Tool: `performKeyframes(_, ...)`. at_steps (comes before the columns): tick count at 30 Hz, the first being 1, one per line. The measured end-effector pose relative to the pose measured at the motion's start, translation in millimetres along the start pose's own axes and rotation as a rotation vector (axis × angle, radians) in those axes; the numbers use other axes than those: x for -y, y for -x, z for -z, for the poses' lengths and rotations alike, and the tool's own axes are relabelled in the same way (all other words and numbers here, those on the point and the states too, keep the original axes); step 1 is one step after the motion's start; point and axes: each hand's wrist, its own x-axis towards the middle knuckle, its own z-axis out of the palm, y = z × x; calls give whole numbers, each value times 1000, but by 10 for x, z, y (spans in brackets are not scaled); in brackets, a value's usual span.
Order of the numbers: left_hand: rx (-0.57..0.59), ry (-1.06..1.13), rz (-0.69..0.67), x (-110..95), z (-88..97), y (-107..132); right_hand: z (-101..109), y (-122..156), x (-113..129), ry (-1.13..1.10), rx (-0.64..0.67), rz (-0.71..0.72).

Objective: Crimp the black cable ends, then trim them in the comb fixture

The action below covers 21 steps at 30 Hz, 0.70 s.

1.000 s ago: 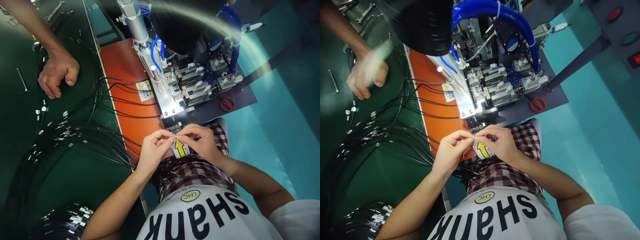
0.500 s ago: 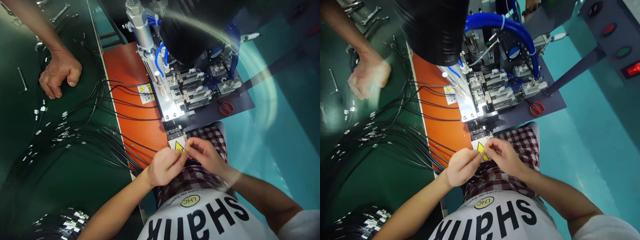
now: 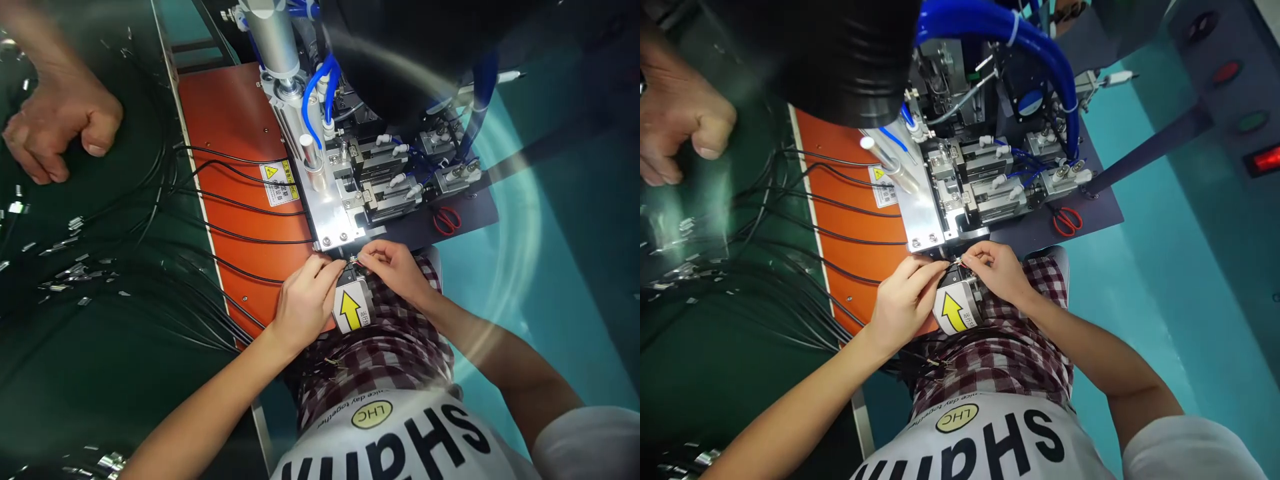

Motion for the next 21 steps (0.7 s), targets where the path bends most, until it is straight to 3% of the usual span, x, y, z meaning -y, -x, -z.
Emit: performKeyframes(21, 43, -77, -83, 9, 18, -37, 19, 19, -57, 133, -31, 129)
